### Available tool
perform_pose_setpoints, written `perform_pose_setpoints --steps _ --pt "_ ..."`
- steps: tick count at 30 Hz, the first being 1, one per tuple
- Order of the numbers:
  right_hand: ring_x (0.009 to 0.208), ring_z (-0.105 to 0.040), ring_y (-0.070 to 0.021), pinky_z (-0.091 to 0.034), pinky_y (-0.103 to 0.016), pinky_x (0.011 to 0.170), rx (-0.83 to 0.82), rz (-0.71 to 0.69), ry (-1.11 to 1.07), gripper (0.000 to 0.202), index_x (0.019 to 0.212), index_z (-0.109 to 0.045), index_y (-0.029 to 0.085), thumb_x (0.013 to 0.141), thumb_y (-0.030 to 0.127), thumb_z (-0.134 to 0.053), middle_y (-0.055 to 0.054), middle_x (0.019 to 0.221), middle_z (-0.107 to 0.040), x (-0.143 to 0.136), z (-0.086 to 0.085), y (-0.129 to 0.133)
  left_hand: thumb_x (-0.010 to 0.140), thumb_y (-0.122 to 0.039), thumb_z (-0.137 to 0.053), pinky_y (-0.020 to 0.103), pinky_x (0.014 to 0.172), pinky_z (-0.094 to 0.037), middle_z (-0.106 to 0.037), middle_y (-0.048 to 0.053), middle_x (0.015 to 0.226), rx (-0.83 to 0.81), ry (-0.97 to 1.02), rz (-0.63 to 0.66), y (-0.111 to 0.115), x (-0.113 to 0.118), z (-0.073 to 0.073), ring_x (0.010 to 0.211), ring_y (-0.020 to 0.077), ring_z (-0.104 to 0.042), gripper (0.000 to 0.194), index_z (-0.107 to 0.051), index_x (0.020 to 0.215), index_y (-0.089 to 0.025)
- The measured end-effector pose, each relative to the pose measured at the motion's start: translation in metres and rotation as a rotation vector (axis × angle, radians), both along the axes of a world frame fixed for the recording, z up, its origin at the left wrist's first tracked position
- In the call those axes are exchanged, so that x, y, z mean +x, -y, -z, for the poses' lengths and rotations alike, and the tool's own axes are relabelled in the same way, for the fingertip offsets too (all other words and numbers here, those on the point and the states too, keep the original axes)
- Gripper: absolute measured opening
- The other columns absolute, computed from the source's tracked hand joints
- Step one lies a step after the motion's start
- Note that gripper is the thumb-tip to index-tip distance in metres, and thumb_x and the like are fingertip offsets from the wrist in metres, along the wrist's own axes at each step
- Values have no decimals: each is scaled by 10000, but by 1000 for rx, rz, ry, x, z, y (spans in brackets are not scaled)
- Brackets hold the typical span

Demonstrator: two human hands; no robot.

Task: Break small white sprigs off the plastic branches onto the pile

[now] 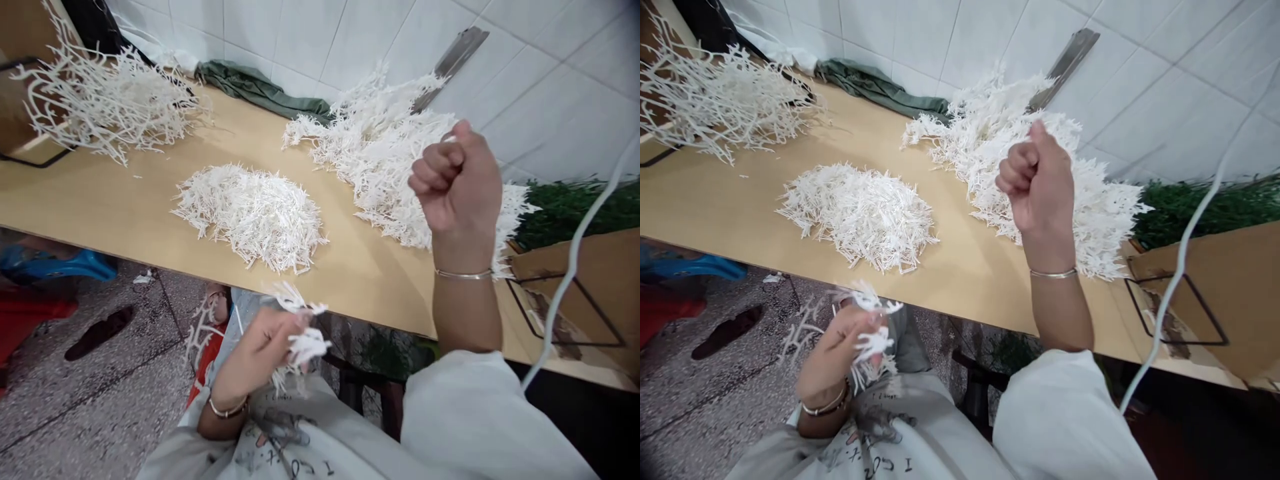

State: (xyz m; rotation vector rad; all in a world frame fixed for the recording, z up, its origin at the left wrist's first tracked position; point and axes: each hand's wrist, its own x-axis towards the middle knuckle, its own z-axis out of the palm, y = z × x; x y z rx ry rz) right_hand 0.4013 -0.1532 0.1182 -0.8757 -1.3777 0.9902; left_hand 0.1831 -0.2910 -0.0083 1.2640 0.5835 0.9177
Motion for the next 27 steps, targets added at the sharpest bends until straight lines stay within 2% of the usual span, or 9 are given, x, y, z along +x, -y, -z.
perform_pose_setpoints --steps 4,7,11,14,17,19,21,23,27 --pt "458 -241 -71 -201 -259 470 91 -197 519 446 552 -360 195 925 401 -494 64 526 -263 -21 11 1 899 -530 -454 193 419 -248 -353 -34 445 -88 -34 -213 -11 3 2 426 51 -288 579 -556 499 -124" --pt "512 -298 -87 -246 -270 541 217 -117 870 398 600 -312 199 961 330 -419 51 559 -298 -51 31 -8 857 -555 -509 161 416 -262 -370 -38 506 -194 -59 -328 -17 7 3 460 44 -272 520 -604 597 -115" --pt "499 -295 -88 -233 -270 556 242 -98 1230 388 572 -288 191 927 218 -442 49 520 -304 -76 48 -37 804 -563 -576 145 419 -308 -466 -18 626 -282 -12 -385 -18 8 5 490 42 -330 445 -676 776 -130" --pt "556 -364 -115 -264 -280 593 366 56 1393 360 609 -368 186 919 330 -482 12 583 -423 -80 51 -43 784 -566 -597 150 426 -335 -443 -27 591 -307 3 -414 -20 5 9 478 44 -341 448 -700 812 -131" --pt "646 -417 -139 -306 -289 637 539 200 1295 335 740 -434 179 893 464 -521 -42 759 -514 -78 48 -26 786 -570 -592 153 417 -327 -385 -48 534 -315 21 -406 -21 3 14 456 44 -321 453 -679 786 -125" --pt "617 -408 -116 -314 -265 606 508 7 1142 374 742 -427 183 898 515 -499 -14 720 -493 -76 45 -4 794 -569 -582 150 411 -315 -321 -61 522 -305 12 -380 -22 2 16 451 41 -297 459 -619 690 -124" --pt "542 -379 -80 -294 -229 547 324 -402 1043 402 687 -417 181 920 505 -471 38 605 -426 -73 44 18 793 -582 -572 146 408 -308 -262 -66 531 -280 -14 -334 -21 1 18 457 40 -279 494 -509 593 -135" --pt "496 -328 -58 -248 -211 502 172 -676 1009 417 655 -398 177 911 491 -496 66 554 -360 -72 46 36 775 -608 -575 148 398 -299 -235 -70 530 -252 -28 -237 -22 -2 17 457 43 -268 528 -416 557 -154" --pt "488 -265 -50 -203 -211 480 -15 -931 847 418 615 -355 175 957 402 -435 72 556 -260 -69 54 50 805 -606 -534 173 376 -233 -308 -60 466 -142 13 77 -24 -8 15 405 41 -267 530 -423 550 -155"
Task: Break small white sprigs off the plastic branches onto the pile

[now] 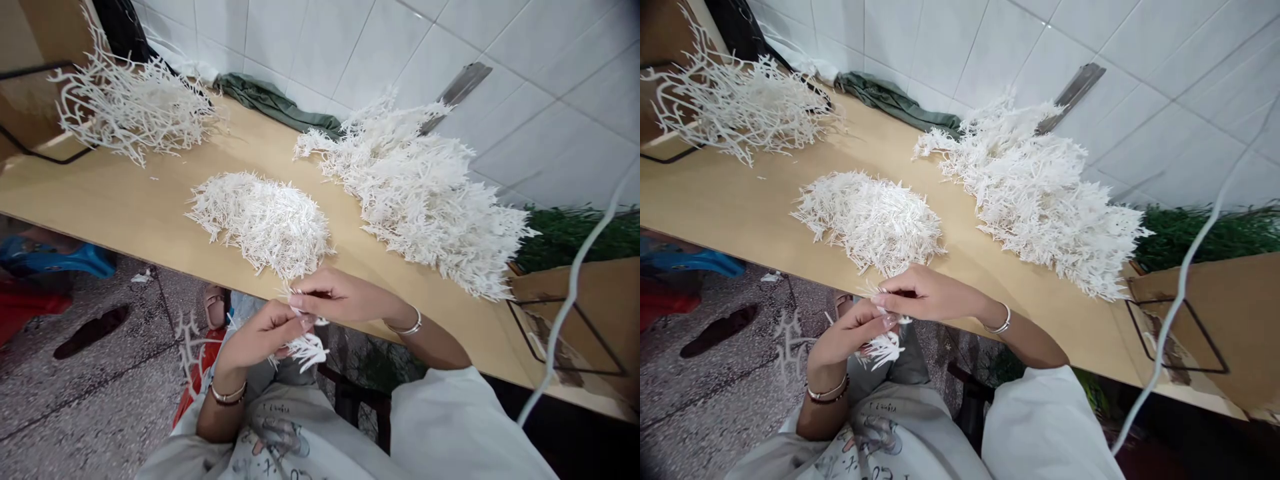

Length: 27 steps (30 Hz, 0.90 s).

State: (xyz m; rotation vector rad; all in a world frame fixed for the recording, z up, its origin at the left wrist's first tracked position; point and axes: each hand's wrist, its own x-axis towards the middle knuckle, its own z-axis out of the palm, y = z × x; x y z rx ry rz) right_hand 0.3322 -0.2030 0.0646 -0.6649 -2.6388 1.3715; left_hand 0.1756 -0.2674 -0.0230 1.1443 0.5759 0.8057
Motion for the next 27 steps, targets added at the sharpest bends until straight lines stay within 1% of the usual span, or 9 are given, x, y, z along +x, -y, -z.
perform_pose_setpoints --steps 4,11,15,17,19,21,22,24,27 --pt "467 -216 -44 -174 -220 456 -57 39 -111 449 576 -296 179 944 354 -483 75 547 -197 6 -2 1 797 -626 -529 206 378 -222 -378 -32 440 26 14 153 1 -4 -1 384 58 -305 530 -558 609 -132" --pt "447 -179 -42 -168 -217 421 -12 276 -278 482 560 -230 192 930 330 -508 74 524 -184 5 -7 25 832 -559 -528 232 403 -190 -310 -37 432 17 37 80 12 -5 -1 403 59 -273 536 -418 494 -158" --pt "425 -191 -49 -164 -230 420 30 380 -399 472 536 -260 189 940 292 -481 71 492 -216 2 3 27 781 -521 -613 222 412 -200 -344 -35 490 -125 65 -97 16 -2 -8 439 60 -288 464 -489 535 -147" --pt "432 -243 -65 -189 -239 434 128 514 -506 469 516 -310 187 926 300 -508 64 486 -249 11 -3 13 703 -526 -682 221 392 -222 -386 -32 492 -236 73 -156 20 0 -11 423 66 -317 430 -547 549 -148" --pt "457 -278 -86 -217 -247 451 285 761 -741 458 510 -358 197 900 338 -551 55 501 -270 30 -18 -11 663 -528 -710 230 376 -234 -403 -29 460 -261 88 -149 24 -1 -12 395 69 -329 430 -568 517 -149" --pt "455 -213 -93 -179 -257 443 350 988 -993 451 524 -348 210 895 363 -555 57 527 -242 49 -36 -35 698 -516 -688 230 367 -223 -397 -26 425 -226 91 -157 28 -2 -10 379 65 -316 445 -567 483 -146" --pt "469 -187 -92 -165 -261 449 348 1033 -1024 428 542 -359 211 881 341 -586 56 557 -241 56 -44 -43 723 -510 -671 227 362 -215 -402 -24 419 -215 86 -175 28 -2 -8 378 61 -309 448 -574 484 -143" --pt "470 -189 -90 -160 -271 454 270 960 -871 436 542 -373 209 882 388 -579 51 547 -260 60 -51 -49 735 -507 -665 215 352 -213 -448 -15 436 -226 72 -222 28 -1 -2 382 60 -321 428 -610 525 -138" --pt "488 -257 -87 -215 -261 470 135 742 -541 416 613 -431 200 892 492 -533 44 562 -317 44 -45 -36 696 -530 -694 192 360 -253 -488 -11 470 -256 36 -261 24 3 4 407 64 -365 418 -644 568 -136"
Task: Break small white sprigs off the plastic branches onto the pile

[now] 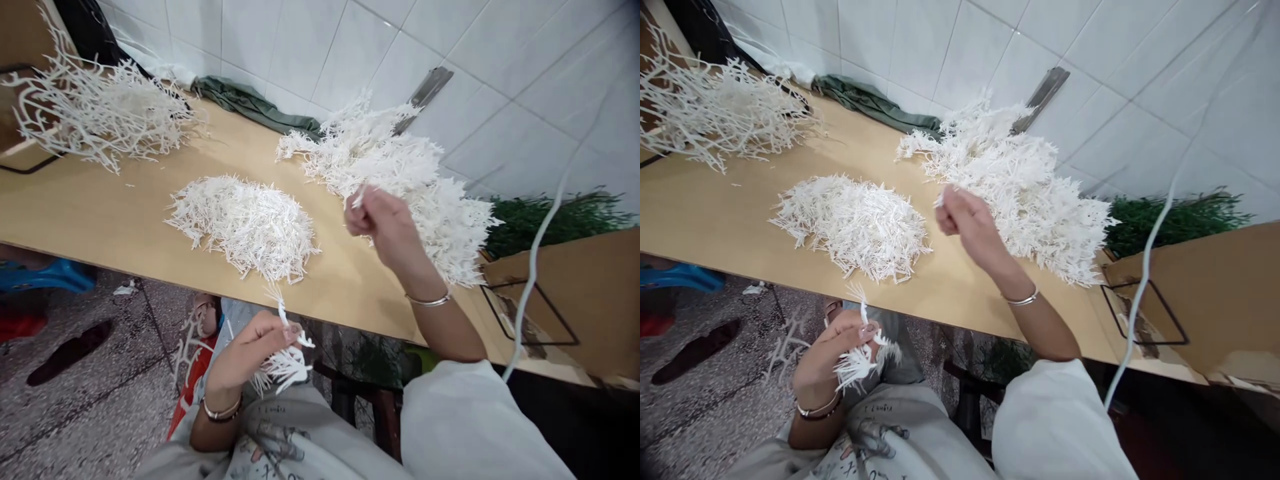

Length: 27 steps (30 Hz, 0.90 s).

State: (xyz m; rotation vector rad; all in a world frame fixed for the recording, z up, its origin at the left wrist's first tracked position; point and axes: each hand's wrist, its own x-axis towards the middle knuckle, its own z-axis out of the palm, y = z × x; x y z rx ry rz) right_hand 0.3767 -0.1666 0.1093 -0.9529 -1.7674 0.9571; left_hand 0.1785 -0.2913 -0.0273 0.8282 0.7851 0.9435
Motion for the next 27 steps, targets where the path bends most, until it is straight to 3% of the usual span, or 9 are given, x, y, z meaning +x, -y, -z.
perform_pose_setpoints --steps 5,8,12,16,21,27 --pt "506 -269 -77 -234 -255 490 58 -111 198 466 593 -324 190 943 471 -449 46 571 -273 -28 16 31 740 -542 -659 157 391 -304 -564 -8 623 14 -71 -235 -9 9 -2 455 48 -381 404 -672 659 -146" --pt "483 -241 -64 -217 -248 477 113 -184 307 475 579 -269 185 965 412 -427 55 548 -236 -33 18 43 757 -527 -652 171 416 -342 -577 -4 636 160 -62 -297 -15 14 -7 466 57 -381 388 -680 680 -148" --pt "469 -207 -54 -193 -233 458 141 -283 388 443 588 -252 183 966 321 -438 64 538 -204 -37 23 54 773 -440 -674 218 606 -450 -647 19 690 378 -157 -409 -18 18 -12 627 117 -536 282 -696 737 -161" --pt "461 -258 -49 -208 -219 458 153 -372 486 399 601 -292 182 961 269 -441 65 527 -249 -39 26 59 796 -447 -648 225 621 -445 -655 12 698 475 -161 -365 -15 17 -12 629 123 -544 282 -687 790 -168" --pt "464 -280 -53 -234 -215 470 130 -393 515 360 634 -303 189 974 263 -394 66 540 -279 -39 27 61 862 -463 -552 211 568 -408 -634 10 675 413 -193 -326 -13 16 -12 625 123 -543 339 -651 735 -164" --pt "488 -282 -56 -231 -205 455 -108 -492 480 345 657 -361 182 966 324 -422 65 565 -292 -35 28 60 845 -479 -572 219 609 -432 -626 -6 655 415 -241 -355 -13 16 -9 610 123 -550 320 -663 774 -181"
